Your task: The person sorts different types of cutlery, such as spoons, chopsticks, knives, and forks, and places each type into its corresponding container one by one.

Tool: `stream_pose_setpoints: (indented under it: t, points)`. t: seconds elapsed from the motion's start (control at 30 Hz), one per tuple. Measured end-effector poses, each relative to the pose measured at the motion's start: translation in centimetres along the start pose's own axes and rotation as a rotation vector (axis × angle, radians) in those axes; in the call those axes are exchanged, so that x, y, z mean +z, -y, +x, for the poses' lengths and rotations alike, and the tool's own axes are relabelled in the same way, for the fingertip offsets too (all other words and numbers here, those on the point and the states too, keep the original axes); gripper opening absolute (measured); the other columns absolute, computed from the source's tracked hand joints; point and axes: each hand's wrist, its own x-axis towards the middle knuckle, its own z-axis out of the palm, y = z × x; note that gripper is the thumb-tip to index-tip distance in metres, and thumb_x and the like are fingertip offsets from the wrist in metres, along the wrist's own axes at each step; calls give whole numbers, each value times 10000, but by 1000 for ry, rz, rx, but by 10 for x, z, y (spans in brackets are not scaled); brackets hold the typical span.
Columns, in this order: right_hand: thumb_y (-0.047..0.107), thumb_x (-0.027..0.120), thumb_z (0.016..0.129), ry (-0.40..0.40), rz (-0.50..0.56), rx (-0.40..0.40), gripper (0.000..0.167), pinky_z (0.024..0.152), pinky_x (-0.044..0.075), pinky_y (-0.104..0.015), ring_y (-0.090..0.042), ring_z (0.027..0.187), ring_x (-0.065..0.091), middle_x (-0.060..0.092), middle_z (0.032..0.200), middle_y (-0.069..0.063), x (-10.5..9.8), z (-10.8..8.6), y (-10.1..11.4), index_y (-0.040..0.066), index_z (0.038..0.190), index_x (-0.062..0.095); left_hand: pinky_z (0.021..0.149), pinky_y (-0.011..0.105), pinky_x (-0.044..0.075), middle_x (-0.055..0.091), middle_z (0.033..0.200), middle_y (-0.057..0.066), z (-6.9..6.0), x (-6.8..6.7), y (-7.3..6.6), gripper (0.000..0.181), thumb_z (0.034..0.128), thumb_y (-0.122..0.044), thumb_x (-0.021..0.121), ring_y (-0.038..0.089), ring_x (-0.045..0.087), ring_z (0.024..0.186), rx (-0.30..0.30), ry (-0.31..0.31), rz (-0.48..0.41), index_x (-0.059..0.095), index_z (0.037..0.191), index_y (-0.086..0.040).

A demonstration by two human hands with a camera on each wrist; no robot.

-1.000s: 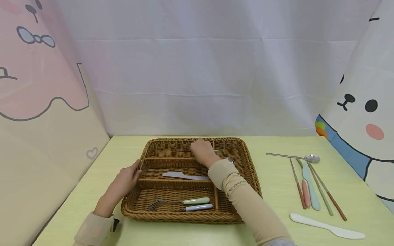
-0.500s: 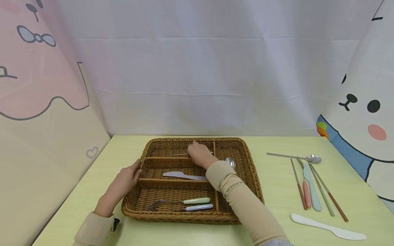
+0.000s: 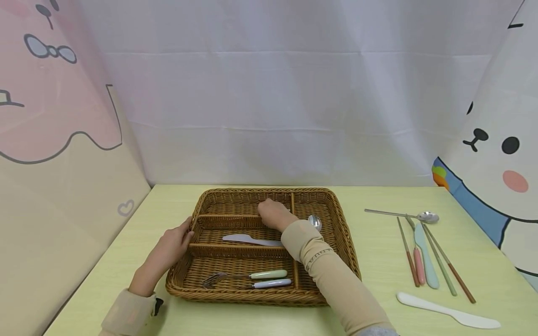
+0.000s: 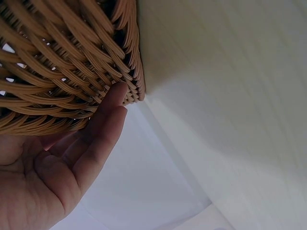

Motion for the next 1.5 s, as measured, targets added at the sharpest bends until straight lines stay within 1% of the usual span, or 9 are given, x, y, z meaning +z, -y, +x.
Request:
stream_pose_setpoints:
  t: [0.23, 0.47, 0.63, 0.77, 0.9, 1.1, 1.2, 1.3, 1.5]
  points:
    - [-6, 518, 903, 1, -23, 17, 232, 828, 486, -365, -251, 1009, 578, 631, 1068, -108, -1, -1, 2, 60, 1075, 659, 425, 242, 319, 444, 522, 12, -1, -1, 0, 505, 961, -122, 460, 99, 344, 403, 2, 1, -3, 294, 1394, 77]
    - [-7, 568, 869, -102, -94, 14, 253, 745, 519, -349, -243, 960, 606, 656, 1044, -86, -6, -4, 4, 97, 1069, 681, 444, 242, 331, 463, 550, 20, 0, -2, -2, 502, 957, -116, 466, 103, 369, 417, -2, -1, -1, 302, 1391, 78]
    - [3, 550, 873, -176, -117, 46, 280, 643, 517, -343, -256, 947, 604, 652, 1047, -98, -9, -6, 1, 85, 1119, 656, 445, 244, 335, 482, 571, 32, -1, -1, -2, 500, 952, -110, 474, 107, 386, 421, 6, -10, 6, 312, 1383, 87]
    - [46, 572, 871, -215, -140, 69, 264, 615, 518, -332, -246, 926, 613, 655, 1041, -96, -11, -8, -3, 90, 1120, 653, 445, 242, 337, 480, 573, 30, 0, -1, -1, 498, 954, -118, 472, 106, 387, 416, 2, -12, 12, 316, 1384, 80]
    - [33, 585, 847, -250, -150, 77, 253, 554, 498, -307, -226, 842, 624, 663, 985, -89, -15, -11, -8, 86, 1082, 662, 434, 241, 330, 466, 555, 27, 0, 0, 0, 499, 955, -119, 471, 106, 371, 409, 3, -13, 9, 314, 1385, 80]
    - [-7, 490, 866, -279, -118, 102, 216, 456, 407, -280, -169, 635, 577, 661, 844, -71, -27, -19, -14, 79, 951, 668, 431, 239, 323, 457, 548, 17, 0, -1, 0, 503, 958, -121, 465, 102, 366, 409, 6, -7, 11, 302, 1392, 74]
    - [-3, 478, 865, -286, -113, 126, 215, 449, 387, -273, -159, 611, 559, 654, 829, -64, -33, -25, -19, 87, 939, 658, 419, 236, 319, 448, 527, 12, 0, -1, 0, 502, 962, -122, 457, 97, 353, 396, 9, -1, 7, 295, 1394, 76]
    - [14, 473, 877, -328, -112, 115, 209, 477, 422, -283, -179, 651, 590, 658, 848, -73, -35, -29, -29, 85, 942, 658, 415, 236, 318, 443, 514, 11, -1, -2, -1, 504, 963, -123, 454, 96, 345, 390, 6, 5, 2, 289, 1396, 76]
    - [-9, 478, 852, -350, -100, 157, 178, 513, 446, -318, -201, 648, 573, 650, 799, -92, -51, -49, -39, 54, 845, 644, 417, 240, 318, 437, 505, 15, -1, -1, -1, 508, 965, -130, 452, 97, 332, 390, -1, 10, -3, 284, 1400, 71]
